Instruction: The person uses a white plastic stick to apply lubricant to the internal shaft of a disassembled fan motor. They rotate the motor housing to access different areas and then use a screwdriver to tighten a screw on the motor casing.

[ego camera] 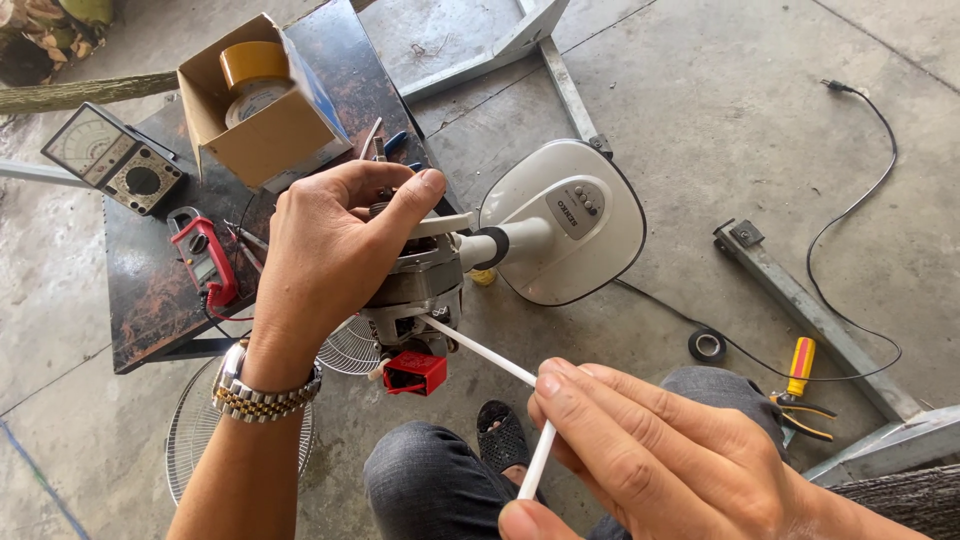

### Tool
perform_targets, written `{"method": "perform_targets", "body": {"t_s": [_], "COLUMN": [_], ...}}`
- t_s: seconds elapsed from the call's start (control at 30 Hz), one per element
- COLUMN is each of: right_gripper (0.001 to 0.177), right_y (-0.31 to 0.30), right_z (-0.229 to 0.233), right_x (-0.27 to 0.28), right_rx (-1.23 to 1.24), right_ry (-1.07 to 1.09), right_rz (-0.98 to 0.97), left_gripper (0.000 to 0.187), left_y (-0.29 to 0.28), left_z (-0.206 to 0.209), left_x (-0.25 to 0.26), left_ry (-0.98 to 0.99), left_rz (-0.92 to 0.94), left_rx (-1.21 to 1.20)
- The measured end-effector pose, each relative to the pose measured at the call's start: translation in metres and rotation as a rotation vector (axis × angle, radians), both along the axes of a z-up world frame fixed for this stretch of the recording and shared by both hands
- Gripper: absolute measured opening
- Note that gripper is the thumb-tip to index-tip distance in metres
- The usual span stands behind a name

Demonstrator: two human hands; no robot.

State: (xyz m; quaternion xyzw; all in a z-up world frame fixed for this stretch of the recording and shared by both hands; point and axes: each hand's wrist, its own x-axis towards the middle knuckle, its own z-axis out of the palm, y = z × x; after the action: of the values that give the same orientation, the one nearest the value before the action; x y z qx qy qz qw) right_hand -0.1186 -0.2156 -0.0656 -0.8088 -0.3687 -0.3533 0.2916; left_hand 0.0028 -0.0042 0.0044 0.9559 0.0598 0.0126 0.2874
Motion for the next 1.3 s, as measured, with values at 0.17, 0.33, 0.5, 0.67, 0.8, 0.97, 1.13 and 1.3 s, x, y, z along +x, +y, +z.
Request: {"method": "perform_targets", "body": {"t_s": [0.17, 0.33, 0.5, 0.67, 0.8, 0.97, 1.13, 1.3], "right_gripper": [0.051, 0.049, 0.051, 0.048, 0.035, 0.060, 0.060, 0.056], "right_y": [0.002, 0.003, 0.003, -0.006, -0.013, -0.035, -0.035, -0.010], "right_z": [-0.001, -0.003, -0.006, -0.016, -0.023, -0.076, -0.069, -0.062], "right_x": [0.000, 0.001, 0.002, -0.006, -0.040, -0.009, 0.066, 0.139], "right_rx": [-0.037, -0.046, 0.026, 0.126, 0.412, 0.645, 0.943, 1.448], "right_ry": [-0.042, -0.045, -0.024, 0.054, 0.624, 0.247, 0.267, 0.416], "right_rz": [0.004, 0.008, 0.003, -0.021, -0.289, -0.383, -0.384, -0.175], "left_gripper": [0.039, 0.038, 0.039, 0.040, 0.039, 0.040, 0.040, 0.040], "left_y": [0.001, 0.003, 0.002, 0.001, -0.001, 0.010, 0.016, 0.017], "left_z": [0.001, 0.001, 0.003, 0.003, 0.005, -0.003, -0.007, -0.003], "left_x": [-0.001, -0.002, -0.003, -0.001, 0.000, 0.004, 0.005, 0.009], "left_ry": [0.011, 0.018, 0.038, 0.040, 0.057, 0.011, -0.017, 0.096], "left_rz": [0.012, 0.022, 0.041, 0.041, 0.059, 0.007, -0.058, 0.125], "left_rx": [-0.007, -0.019, -0.020, -0.022, -0.038, -0.034, -0.086, -0.226]}}
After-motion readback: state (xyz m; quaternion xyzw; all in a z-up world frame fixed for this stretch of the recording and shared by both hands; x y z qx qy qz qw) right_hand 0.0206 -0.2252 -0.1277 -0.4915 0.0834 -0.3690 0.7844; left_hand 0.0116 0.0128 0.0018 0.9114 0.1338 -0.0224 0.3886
